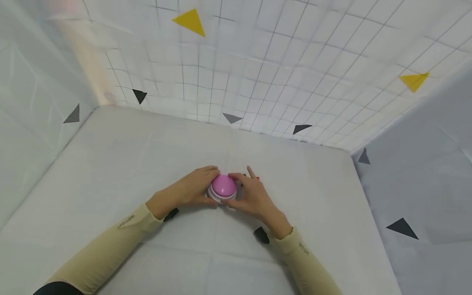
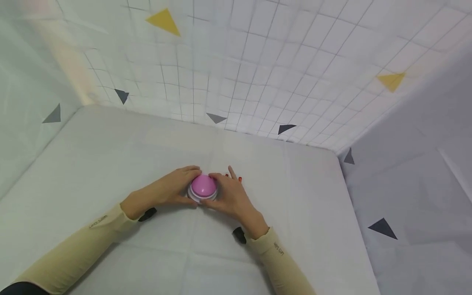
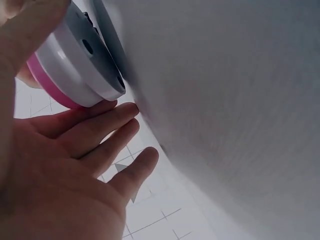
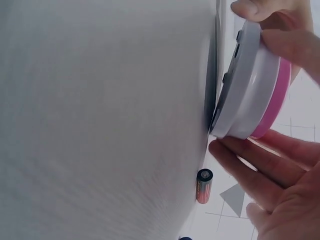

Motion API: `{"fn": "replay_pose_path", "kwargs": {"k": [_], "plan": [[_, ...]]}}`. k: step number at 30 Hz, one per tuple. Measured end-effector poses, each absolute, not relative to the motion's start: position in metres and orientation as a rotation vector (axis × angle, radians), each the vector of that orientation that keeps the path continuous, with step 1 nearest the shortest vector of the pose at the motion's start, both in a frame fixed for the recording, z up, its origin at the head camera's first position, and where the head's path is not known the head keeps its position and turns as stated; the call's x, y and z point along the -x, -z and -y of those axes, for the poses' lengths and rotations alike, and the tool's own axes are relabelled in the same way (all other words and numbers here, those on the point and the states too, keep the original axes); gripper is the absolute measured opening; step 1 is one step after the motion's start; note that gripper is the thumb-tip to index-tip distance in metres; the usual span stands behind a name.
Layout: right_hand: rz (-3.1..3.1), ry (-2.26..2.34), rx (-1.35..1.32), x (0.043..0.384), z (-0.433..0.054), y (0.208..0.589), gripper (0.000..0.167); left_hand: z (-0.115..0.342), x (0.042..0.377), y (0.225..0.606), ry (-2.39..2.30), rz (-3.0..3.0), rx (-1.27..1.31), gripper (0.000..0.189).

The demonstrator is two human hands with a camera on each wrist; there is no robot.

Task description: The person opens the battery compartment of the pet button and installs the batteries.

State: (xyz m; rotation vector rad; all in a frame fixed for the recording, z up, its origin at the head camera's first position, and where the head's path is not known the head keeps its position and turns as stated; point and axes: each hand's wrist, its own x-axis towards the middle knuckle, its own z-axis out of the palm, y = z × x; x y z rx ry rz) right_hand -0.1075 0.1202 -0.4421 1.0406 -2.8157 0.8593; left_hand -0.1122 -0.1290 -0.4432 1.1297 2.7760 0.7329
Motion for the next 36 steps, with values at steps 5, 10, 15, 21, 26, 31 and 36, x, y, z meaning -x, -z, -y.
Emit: {"fn": "replay_pose_path", "kwargs": {"k": [5,10,15,21,26,31,36], "plan": [[2.767,-0.939,-1.081,0.104,-0.124,0.445,0.063,0.128,0.111,0.444,-0.789,-2.741,-1.182,0.077],[2.718,-0.978,-1.145,0.103,-0.126,0.446,0.059,0.128,0.109,0.443,-0.847,-2.746,-1.213,0.065],[2.659,-0.926,-1.229,0.105,-0.125,0.445,0.06,0.129,0.109,0.442,-0.867,-2.747,-1.184,0.066],[2.693,-0.846,-1.246,0.106,-0.127,0.44,0.062,0.129,0.112,0.441,-0.939,-2.746,-1.208,0.064],[2.818,-0.816,-1.218,0.103,-0.128,0.436,0.078,0.129,0.114,0.442,-1.001,-2.713,-1.154,0.063],[2.913,-0.775,-1.19,0.1,-0.128,0.433,0.088,0.129,0.116,0.444,-1.015,-2.703,-1.089,0.062],[2.901,-0.723,-1.178,0.1,-0.128,0.435,0.088,0.13,0.116,0.443,-1.082,-2.691,-1.046,0.06]]}}
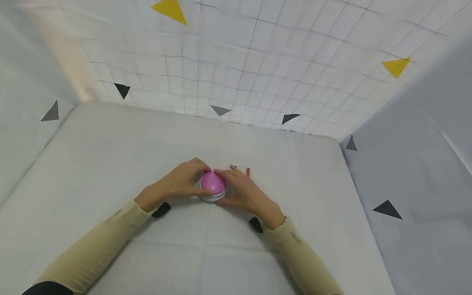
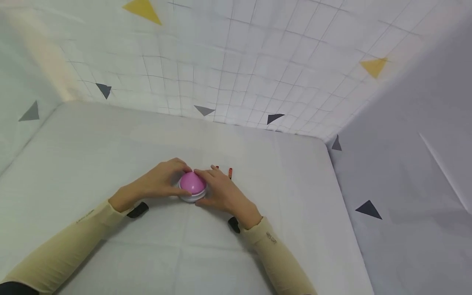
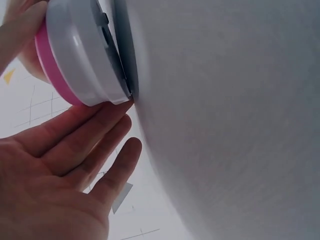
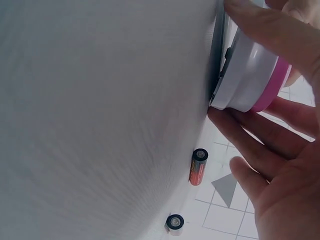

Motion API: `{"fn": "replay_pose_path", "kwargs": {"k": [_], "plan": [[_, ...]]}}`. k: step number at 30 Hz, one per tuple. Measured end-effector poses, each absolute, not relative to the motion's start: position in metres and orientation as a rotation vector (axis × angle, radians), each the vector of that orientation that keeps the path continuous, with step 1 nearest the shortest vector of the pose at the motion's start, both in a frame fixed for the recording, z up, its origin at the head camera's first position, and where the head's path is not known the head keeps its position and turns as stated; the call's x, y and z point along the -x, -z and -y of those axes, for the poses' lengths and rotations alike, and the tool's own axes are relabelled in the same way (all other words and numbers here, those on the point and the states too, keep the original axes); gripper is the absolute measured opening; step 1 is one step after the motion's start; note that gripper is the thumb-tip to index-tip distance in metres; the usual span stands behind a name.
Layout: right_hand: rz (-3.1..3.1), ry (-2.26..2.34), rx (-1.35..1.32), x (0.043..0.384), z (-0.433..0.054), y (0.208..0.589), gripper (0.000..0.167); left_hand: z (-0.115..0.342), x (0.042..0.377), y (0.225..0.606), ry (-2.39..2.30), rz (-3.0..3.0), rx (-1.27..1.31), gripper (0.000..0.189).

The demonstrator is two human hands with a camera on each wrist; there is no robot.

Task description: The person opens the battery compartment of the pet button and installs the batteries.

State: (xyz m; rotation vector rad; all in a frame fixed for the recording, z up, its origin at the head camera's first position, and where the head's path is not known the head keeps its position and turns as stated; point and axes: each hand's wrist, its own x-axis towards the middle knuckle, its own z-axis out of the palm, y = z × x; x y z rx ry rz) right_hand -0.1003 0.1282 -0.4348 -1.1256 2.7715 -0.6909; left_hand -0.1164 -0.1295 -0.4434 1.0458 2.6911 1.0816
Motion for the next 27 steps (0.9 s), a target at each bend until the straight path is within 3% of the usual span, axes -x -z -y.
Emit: {"fn": "replay_pose_path", "kwargs": {"k": [27], "plan": [[-2.729,0.722,1.219,0.1107,-0.1364,0.4392,0.085,0.1289,0.1183,0.4398,-1.107,-2.625,-1.01,0.059]]}}
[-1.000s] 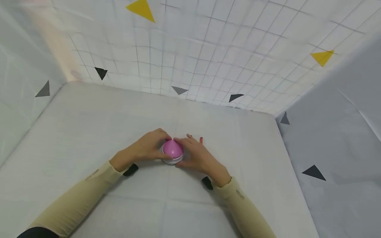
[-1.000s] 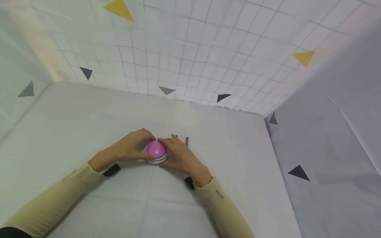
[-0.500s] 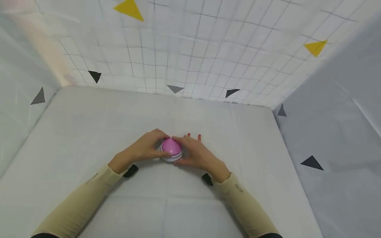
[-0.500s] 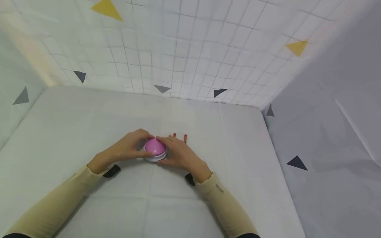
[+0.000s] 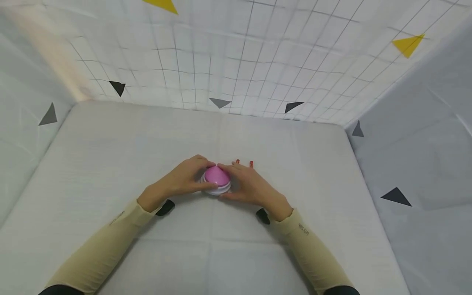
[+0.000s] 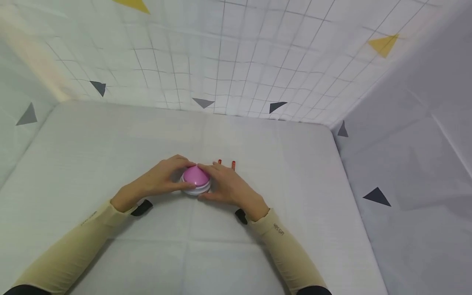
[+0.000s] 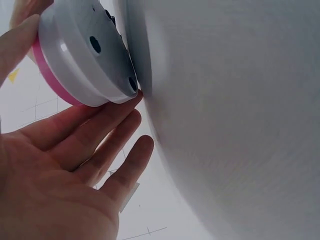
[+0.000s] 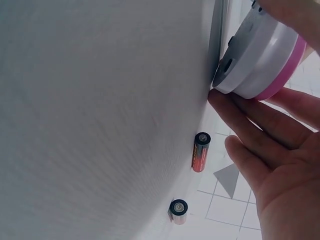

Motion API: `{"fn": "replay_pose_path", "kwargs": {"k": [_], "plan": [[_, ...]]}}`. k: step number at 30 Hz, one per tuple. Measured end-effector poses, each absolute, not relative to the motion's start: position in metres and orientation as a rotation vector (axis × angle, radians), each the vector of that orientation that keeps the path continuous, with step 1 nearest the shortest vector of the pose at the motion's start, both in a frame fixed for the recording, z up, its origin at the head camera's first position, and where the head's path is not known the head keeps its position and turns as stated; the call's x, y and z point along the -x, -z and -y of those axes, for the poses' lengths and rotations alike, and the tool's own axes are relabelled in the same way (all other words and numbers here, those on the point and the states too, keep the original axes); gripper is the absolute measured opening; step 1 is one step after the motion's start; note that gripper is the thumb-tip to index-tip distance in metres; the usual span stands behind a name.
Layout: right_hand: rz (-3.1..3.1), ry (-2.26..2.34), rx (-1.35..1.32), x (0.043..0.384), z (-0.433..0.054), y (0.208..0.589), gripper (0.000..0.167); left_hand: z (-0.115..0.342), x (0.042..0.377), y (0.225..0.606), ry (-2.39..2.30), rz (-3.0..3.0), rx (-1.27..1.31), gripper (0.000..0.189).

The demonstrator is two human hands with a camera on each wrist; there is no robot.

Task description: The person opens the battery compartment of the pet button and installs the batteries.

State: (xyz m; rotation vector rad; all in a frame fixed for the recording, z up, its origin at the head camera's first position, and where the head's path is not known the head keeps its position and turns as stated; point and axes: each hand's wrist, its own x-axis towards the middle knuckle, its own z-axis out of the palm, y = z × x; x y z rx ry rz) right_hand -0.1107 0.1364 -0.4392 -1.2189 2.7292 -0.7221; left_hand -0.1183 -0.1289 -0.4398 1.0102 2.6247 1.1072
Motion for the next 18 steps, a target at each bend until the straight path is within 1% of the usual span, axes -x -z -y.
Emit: {"fn": "replay_pose_path", "kwargs": {"k": [8,15,18], "plan": [[-2.675,0.826,1.208,0.1093,-0.1367,0.4402,0.082,0.1273,0.1132,0.4406,-1.067,-2.63,-1.002,0.066],[-2.682,0.85,1.199,0.1067,-0.1373,0.437,0.079,0.1289,0.1124,0.4409,-1.049,-2.629,-1.084,0.084],[-2.687,0.851,1.187,0.1065,-0.1394,0.435,0.076,0.1282,0.1131,0.441,-1.046,-2.645,-1.124,0.083]]}}
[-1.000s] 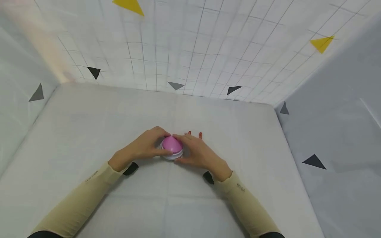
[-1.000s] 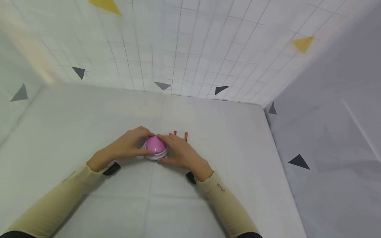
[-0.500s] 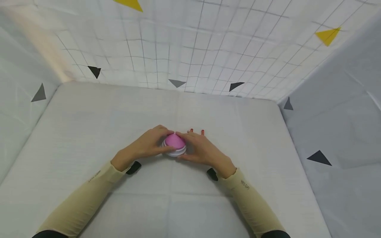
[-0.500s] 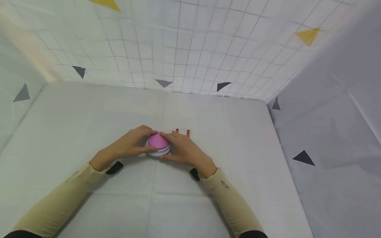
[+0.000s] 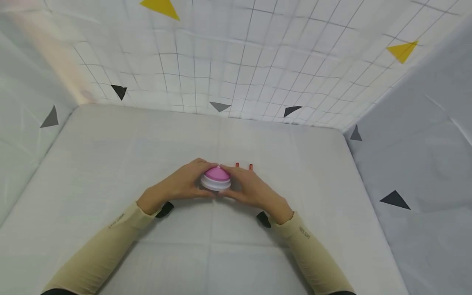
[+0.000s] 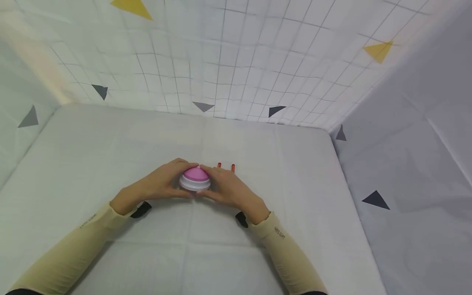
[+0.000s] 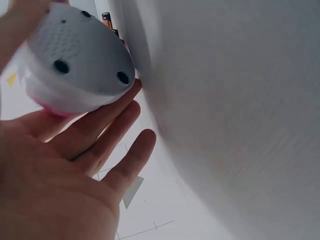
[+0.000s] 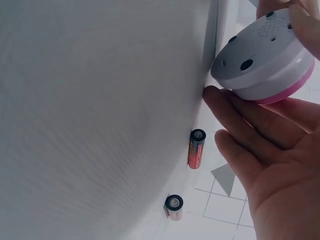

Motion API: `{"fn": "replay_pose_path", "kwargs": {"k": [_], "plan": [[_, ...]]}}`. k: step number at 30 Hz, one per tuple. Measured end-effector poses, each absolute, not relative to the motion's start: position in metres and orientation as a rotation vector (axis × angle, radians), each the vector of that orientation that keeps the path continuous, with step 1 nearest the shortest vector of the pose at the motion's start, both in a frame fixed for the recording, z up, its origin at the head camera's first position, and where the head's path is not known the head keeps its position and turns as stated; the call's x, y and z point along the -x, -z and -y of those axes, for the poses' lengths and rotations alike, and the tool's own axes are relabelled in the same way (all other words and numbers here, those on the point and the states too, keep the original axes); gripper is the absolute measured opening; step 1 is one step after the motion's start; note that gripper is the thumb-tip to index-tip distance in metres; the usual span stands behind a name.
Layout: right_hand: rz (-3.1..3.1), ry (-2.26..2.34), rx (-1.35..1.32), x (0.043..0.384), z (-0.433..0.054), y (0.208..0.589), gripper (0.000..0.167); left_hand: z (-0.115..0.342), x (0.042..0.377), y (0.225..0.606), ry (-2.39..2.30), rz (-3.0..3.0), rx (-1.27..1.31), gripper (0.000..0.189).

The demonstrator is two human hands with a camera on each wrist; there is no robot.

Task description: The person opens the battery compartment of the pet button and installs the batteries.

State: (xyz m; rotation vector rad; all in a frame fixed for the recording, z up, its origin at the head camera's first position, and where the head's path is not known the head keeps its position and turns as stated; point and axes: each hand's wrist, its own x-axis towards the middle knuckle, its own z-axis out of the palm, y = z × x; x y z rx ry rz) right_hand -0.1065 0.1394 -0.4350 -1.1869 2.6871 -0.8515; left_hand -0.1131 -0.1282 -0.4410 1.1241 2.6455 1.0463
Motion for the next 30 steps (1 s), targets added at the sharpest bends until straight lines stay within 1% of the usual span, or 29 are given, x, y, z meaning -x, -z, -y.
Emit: {"fn": "replay_pose_path", "kwargs": {"k": [5,8,12,24,30], "plan": [[-2.713,0.813,1.144,0.1057,-0.1423,0.4345,0.067,0.1261,0.1145,0.4421,-1.006,-2.7,-1.14,0.063],[-2.723,0.812,1.114,0.1056,-0.1431,0.4332,0.06,0.1248,0.1156,0.441,-1.001,-2.709,-1.133,0.055],[-2.716,0.859,1.101,0.1066,-0.1429,0.4311,0.054,0.1245,0.1168,0.4388,-0.996,-2.717,-1.125,0.051],[-2.696,0.89,1.104,0.1105,-0.1412,0.4304,0.043,0.1264,0.1174,0.4381,-1.052,-2.72,-1.1,0.042],[-2.679,0.931,1.062,0.1089,-0.1424,0.4316,0.036,0.1235,0.1144,0.4386,-1.131,-2.664,-1.051,0.034]]}}
